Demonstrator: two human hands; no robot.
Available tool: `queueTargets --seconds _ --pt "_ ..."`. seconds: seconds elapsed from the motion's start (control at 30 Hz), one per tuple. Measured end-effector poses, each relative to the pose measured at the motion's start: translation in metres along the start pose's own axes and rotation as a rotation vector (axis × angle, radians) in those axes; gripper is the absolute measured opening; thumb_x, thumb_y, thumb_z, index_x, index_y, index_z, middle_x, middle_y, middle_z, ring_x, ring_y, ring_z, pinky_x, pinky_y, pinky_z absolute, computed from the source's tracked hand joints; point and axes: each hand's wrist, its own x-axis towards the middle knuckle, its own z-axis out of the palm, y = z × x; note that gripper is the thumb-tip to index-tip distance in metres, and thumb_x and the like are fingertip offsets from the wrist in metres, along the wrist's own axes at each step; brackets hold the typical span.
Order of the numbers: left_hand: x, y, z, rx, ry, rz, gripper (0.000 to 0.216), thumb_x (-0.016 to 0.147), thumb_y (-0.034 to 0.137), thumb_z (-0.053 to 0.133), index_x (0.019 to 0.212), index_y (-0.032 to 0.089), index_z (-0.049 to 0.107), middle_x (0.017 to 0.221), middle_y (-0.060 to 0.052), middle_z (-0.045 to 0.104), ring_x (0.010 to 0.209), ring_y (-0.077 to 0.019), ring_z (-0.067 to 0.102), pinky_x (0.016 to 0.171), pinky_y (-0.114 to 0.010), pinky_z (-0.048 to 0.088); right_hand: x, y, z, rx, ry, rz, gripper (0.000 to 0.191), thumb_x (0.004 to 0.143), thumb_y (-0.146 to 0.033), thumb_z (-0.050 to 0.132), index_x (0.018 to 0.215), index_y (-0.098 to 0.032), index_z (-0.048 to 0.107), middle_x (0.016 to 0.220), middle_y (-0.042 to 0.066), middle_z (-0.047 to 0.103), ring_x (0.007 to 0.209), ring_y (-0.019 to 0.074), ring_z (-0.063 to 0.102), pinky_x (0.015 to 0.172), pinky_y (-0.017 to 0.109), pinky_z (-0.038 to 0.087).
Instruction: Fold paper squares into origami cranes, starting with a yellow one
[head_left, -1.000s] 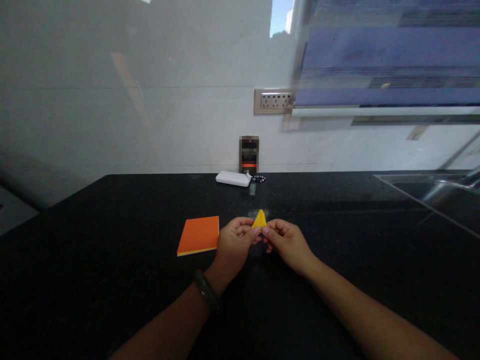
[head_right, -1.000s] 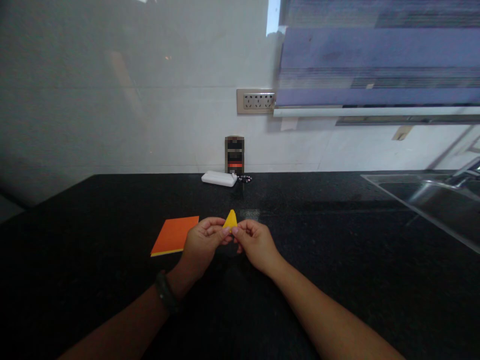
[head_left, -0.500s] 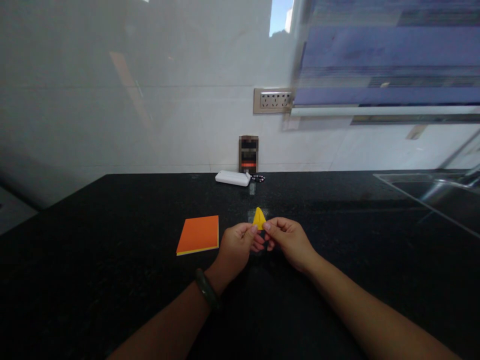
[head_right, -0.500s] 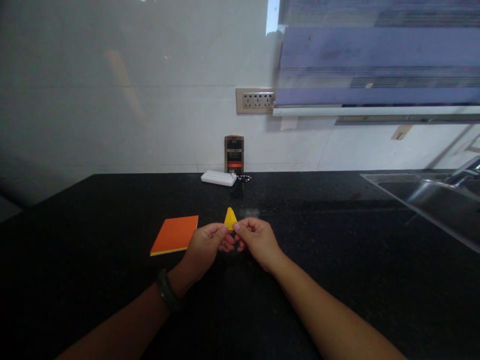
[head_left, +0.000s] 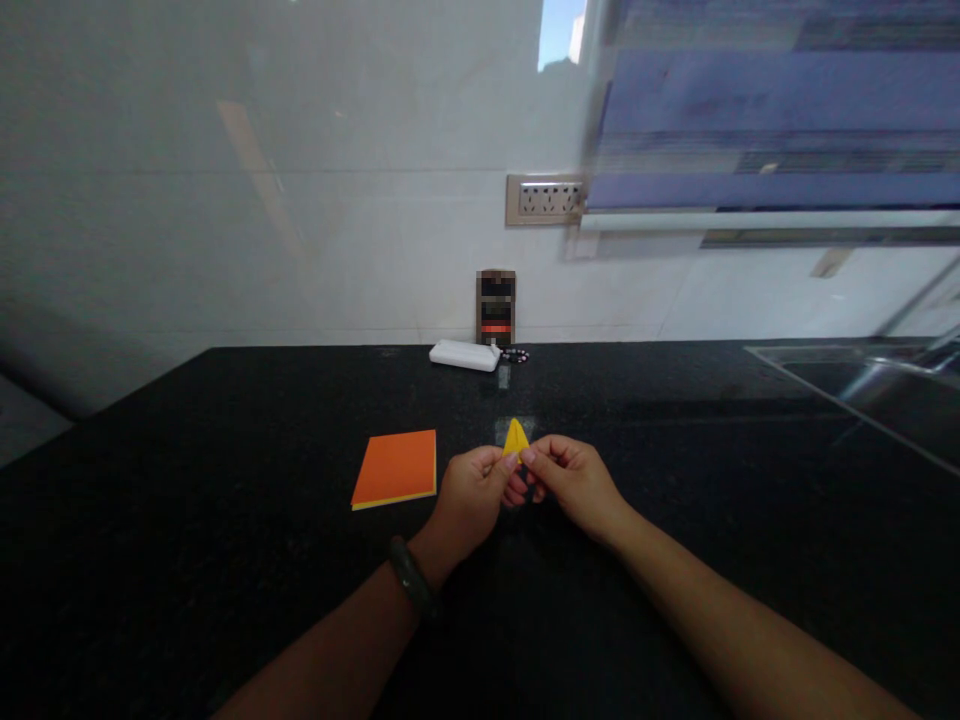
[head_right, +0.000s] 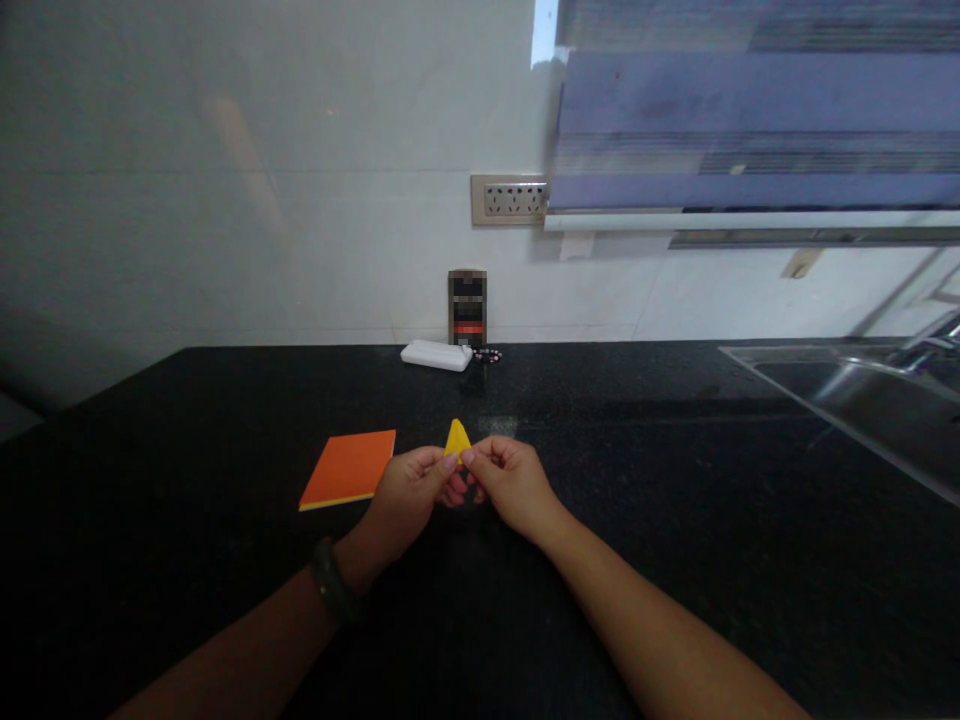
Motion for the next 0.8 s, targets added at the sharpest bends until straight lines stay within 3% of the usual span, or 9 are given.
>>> queueTargets --seconds 0.2,0.53,0.63,0.8 --pt "-0.004 0.008 0.001 0.013 -0.042 0.034 0.024 0.077 0.029 0.048 0.06 0.013 0.053 0.052 0.001 0.055 0.046 -0.0078 0.051 0.047 -0.02 0.041 -0.002 0.0 0.001 0.051 -0.095 -0.036 0.024 0.072 -0.039 0.057 0.068 -0.016 0.051 0.054 -0.003 0.054 0.044 0.0071 0.048 0.043 0.02 0.037" --pt "-0.005 0.008 -0.001 0.109 -0.037 0.143 0.026 0.078 0.03 0.047 0.06 0.013 0.054 0.054 0.0 0.054 0.048 -0.0082 0.05 0.048 -0.02 0.04 -0.006 -0.004 0.006 -0.008 0.046 -0.043 0.03 0.071 -0.04 0.056 0.058 -0.017 0.042 0.045 -0.005 0.049 0.034 0.0047 0.039 0.034 0.018 0.027" --pt "-0.005 0.008 -0.002 0.107 -0.007 0.151 0.024 0.078 0.03 0.048 0.061 0.014 0.055 0.055 0.001 0.054 0.049 -0.0086 0.051 0.048 -0.02 0.04 -0.005 -0.005 0.005 -0.008 0.023 -0.024 0.028 0.071 -0.04 0.056 0.06 -0.017 0.045 0.048 -0.004 0.051 0.036 0.0053 0.041 0.036 0.018 0.03" --pt "-0.004 0.011 -0.003 0.101 0.032 0.13 0.024 0.076 0.031 0.05 0.061 0.013 0.057 0.054 0.001 0.055 0.049 -0.0088 0.052 0.048 -0.02 0.041 -0.006 -0.005 0.0 -0.126 0.005 -0.127 0.023 0.074 -0.035 0.054 0.061 -0.017 0.047 0.048 -0.005 0.048 0.04 0.006 0.04 0.041 0.019 0.031"
